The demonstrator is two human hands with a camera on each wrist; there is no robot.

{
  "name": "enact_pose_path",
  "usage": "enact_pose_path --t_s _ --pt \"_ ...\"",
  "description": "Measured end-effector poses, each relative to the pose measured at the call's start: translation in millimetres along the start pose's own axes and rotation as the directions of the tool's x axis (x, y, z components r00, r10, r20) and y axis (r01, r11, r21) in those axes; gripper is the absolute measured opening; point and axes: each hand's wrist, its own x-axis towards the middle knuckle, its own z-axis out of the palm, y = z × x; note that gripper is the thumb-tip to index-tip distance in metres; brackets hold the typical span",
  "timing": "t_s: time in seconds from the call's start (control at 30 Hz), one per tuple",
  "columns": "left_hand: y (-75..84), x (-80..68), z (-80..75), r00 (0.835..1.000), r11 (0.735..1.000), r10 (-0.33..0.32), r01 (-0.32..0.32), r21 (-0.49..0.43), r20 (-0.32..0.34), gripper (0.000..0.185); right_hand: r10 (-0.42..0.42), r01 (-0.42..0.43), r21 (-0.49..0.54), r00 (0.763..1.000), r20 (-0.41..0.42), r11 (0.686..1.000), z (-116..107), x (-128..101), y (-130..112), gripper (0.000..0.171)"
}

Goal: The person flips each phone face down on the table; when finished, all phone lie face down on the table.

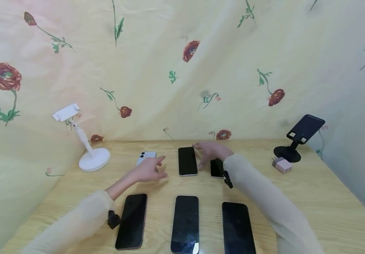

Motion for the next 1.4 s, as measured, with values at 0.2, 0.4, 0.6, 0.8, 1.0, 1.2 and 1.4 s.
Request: enact_pose_path --t_s 0.2,0.4,0.6,0.8,1.0,1.2,1.4 --pt "19.2 29.4 24.0 0.998 0.993 0.035 -0.04 0.114 0.044 0.096 0.068 -0.068 0.001 0.997 0.02 0.998 10.1 7.0 -0.1 0.104" --pt "30.3 43.4 34.1 0.999 0.996 0.014 -0.019 0.09 0.051 0.099 0.069 -0.069 0.0 0.997 0.042 0.998 12.6 9.3 -1.0 0.107" --pt "37.8 50.5 37.3 0.998 0.993 0.04 -0.046 0.112 0.057 0.087 0.071 -0.071 -0.009 0.997 0.043 0.997 12.6 10.7 -2.3 0.104" --pt "37.0 57.5 42.1 0.996 0.976 0.078 -0.087 0.202 0.048 0.072 0.074 -0.072 -0.032 0.996 0.047 0.997 13.5 12.5 -1.7 0.103" --pt "37.7 59.1 44.4 0.995 0.973 0.083 -0.091 0.212 0.046 0.067 0.072 -0.07 -0.041 0.996 0.047 0.997 15.8 14.7 1.9 0.103" --pt "39.7 59.4 46.9 0.994 0.974 0.099 -0.106 0.2 0.046 0.064 0.052 -0.052 -0.024 0.998 0.034 0.998 19.8 14.4 9.3 0.102" --pt "37.6 60.0 47.8 0.993 0.981 0.11 -0.116 0.153 0.049 0.063 0.069 -0.07 0.027 0.997 0.018 0.997 24.2 14.0 14.5 0.1"
